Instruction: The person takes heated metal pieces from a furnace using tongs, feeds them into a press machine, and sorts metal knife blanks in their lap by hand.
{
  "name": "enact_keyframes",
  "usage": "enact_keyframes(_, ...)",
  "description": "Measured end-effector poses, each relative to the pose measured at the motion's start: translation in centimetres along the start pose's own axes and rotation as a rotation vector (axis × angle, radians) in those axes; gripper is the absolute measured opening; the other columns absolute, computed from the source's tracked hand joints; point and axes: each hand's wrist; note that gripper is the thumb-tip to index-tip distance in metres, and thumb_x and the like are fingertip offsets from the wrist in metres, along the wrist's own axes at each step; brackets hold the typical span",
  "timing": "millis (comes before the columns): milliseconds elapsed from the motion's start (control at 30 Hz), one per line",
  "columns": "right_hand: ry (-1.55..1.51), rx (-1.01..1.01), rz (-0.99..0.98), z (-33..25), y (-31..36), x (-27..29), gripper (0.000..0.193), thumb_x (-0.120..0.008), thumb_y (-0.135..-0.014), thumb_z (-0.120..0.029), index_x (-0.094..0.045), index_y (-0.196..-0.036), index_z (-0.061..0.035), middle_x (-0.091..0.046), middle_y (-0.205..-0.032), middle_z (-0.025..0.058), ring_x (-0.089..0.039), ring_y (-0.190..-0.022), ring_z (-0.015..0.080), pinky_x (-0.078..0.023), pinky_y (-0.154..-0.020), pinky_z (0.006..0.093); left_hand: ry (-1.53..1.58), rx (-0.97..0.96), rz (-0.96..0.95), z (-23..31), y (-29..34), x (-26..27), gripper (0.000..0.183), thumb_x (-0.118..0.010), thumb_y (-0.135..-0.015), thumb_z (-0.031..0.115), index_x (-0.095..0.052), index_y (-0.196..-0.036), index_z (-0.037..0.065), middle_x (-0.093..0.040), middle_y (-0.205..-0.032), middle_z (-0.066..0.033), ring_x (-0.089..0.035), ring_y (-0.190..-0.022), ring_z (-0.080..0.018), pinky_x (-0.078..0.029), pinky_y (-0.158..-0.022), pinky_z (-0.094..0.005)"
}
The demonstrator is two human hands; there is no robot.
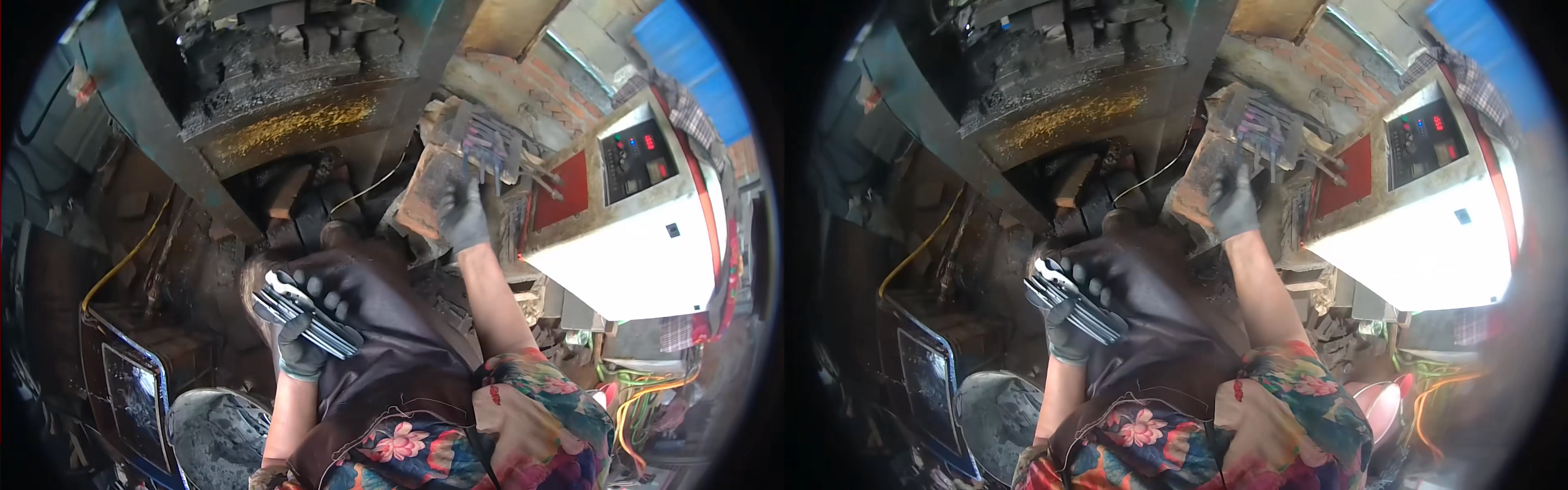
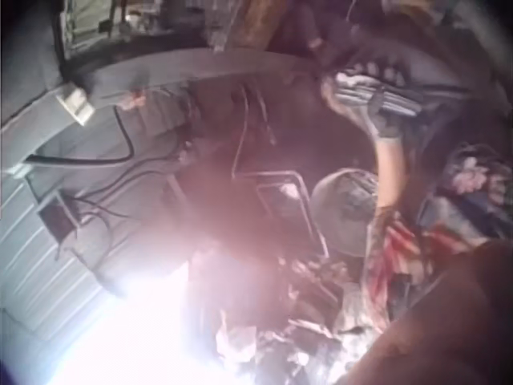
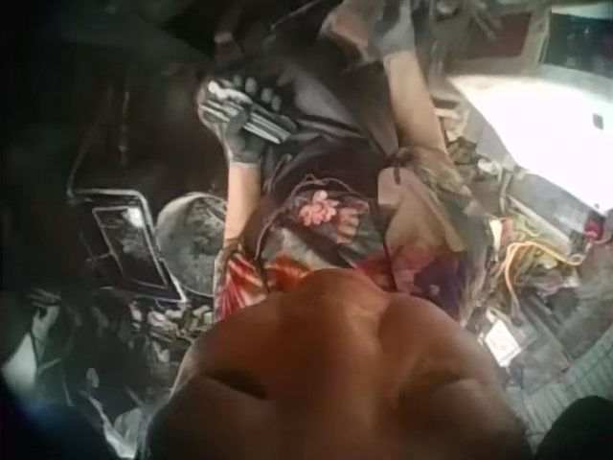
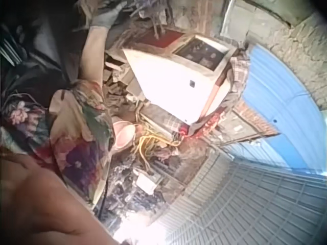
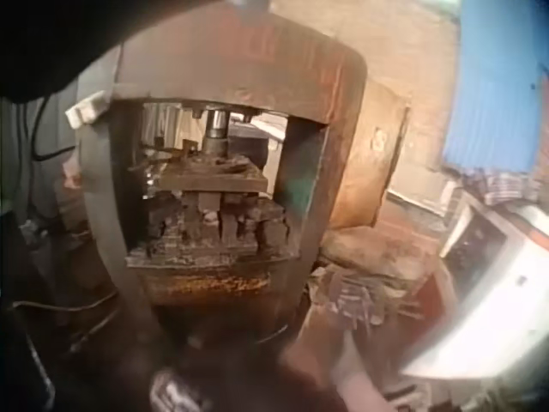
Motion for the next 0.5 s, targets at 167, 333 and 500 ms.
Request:
enact_keyframes(167, 0.133, 0.044, 0.107, -2.3, -4.3, 1.5, 0.041, -0.056, -0.093, -0.051, -0.061, -0.095, -0.0102, -0.057, -0.074, -0.0020, -0.051, -0.058, 0.0080, -0.041, -0.049, 0.0189, -0.016, 0.039, -0.028, -0.7, -0.4, -0.1, 0.068, -0.069, -0.076, 0.001, -0.044, -0.137, 0.016, -0.058, -0.128, -0.0051, -0.057, -0.114, -0.0290, -0.045, -0.103, -0.0470)
enact_keyframes(333, 0.437, 0.024, 0.069, 1.4, 1.9, 2.3, 0.040, -0.055, -0.096, -0.045, -0.062, -0.099, -0.0053, -0.058, -0.072, -0.0001, -0.050, -0.054, 0.0109, -0.039, -0.048, 0.0231, -0.024, 0.012, -0.002, -0.3, -0.2, 0.1, 0.068, -0.070, -0.076, 0.001, -0.044, -0.137, 0.017, -0.058, -0.128, -0.0045, -0.056, -0.114, -0.0287, -0.044, -0.103, -0.0461)
enact_keyframes(500, 0.430, 0.065, 0.110, -0.7, 1.2, -2.8, 0.041, -0.050, -0.098, -0.042, -0.063, -0.105, -0.0029, -0.061, -0.083, 0.0017, -0.053, -0.066, 0.0106, -0.042, -0.058, 0.0210, -0.025, 0.037, 0.009, -0.2, -0.3, -0.4, 0.067, -0.070, -0.076, 0.002, -0.045, -0.137, 0.017, -0.058, -0.128, -0.0042, -0.057, -0.113, -0.0286, -0.044, -0.103, -0.0462)
Point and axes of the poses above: each hand's wrist, its own y-axis away from the middle knuckle, its own x-axis out of the back of the hand, z = x × y
